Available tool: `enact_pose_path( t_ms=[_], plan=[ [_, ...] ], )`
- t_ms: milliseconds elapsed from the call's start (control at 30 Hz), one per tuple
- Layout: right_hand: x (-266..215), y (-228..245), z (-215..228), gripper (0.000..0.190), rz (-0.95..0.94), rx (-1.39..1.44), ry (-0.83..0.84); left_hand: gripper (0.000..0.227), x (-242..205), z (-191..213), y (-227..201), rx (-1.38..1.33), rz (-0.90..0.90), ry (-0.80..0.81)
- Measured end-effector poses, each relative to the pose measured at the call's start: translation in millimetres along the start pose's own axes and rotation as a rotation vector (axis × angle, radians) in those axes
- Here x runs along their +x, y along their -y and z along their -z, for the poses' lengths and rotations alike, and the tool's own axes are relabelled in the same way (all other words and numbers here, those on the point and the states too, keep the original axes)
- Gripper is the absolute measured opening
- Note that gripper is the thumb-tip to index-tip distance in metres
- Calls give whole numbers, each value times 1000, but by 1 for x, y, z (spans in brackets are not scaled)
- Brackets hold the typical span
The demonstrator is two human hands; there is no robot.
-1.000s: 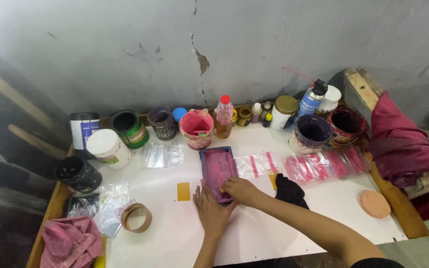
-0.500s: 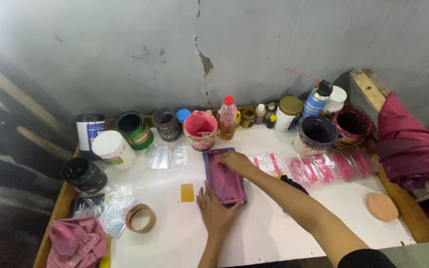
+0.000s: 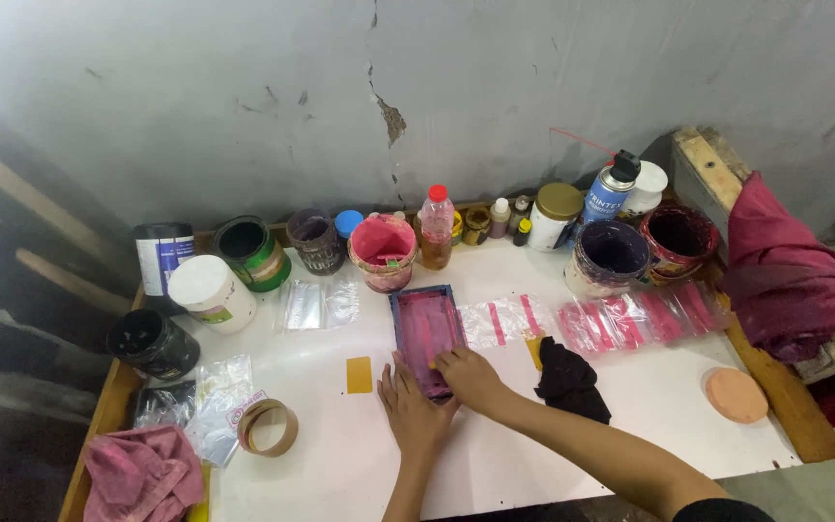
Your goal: The person spreads pink paint in a rectangular tray using a yellow scraper. They then wipe the white table surface with a black cloth. Finally, the person picks up a container of pink paint and stirs it with a green stick.
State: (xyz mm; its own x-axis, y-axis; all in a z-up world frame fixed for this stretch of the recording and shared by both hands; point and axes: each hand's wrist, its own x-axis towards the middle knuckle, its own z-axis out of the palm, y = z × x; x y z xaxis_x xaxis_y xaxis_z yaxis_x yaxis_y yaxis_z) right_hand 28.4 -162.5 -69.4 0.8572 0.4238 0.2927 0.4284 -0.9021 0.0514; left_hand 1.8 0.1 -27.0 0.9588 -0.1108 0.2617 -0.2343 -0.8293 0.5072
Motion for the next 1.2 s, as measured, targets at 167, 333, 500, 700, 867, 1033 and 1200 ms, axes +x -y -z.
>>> enact_pose_path(
  t_ms=[167, 333, 500, 700, 867, 1033, 1200],
  plan=[
    [-10, 28, -1, 37, -101, -6, 80, 127, -2, -3, 3, 13, -24, 28],
    [45, 17, 76, 27, -457, 299, 453, 123, 0, 4, -4, 10, 8, 26],
    [103, -26, 83, 20, -813, 502, 502, 151, 1, 9, -7, 0, 33, 50],
    [109, 5, 2, 21, -518, 167, 259, 153, 3, 13, -8, -21, 53, 101],
    [110, 14, -8, 23, -413, 287, 173, 146, 0, 17, -10, -53, 35, 53],
    [113, -6, 4, 28, -560, 245, 255, 154, 3, 20, -12, -44, 55, 80],
    [125, -3, 14, 10, -556, 371, 306, 153, 4, 22, -13, -63, 94, 137]
  ],
)
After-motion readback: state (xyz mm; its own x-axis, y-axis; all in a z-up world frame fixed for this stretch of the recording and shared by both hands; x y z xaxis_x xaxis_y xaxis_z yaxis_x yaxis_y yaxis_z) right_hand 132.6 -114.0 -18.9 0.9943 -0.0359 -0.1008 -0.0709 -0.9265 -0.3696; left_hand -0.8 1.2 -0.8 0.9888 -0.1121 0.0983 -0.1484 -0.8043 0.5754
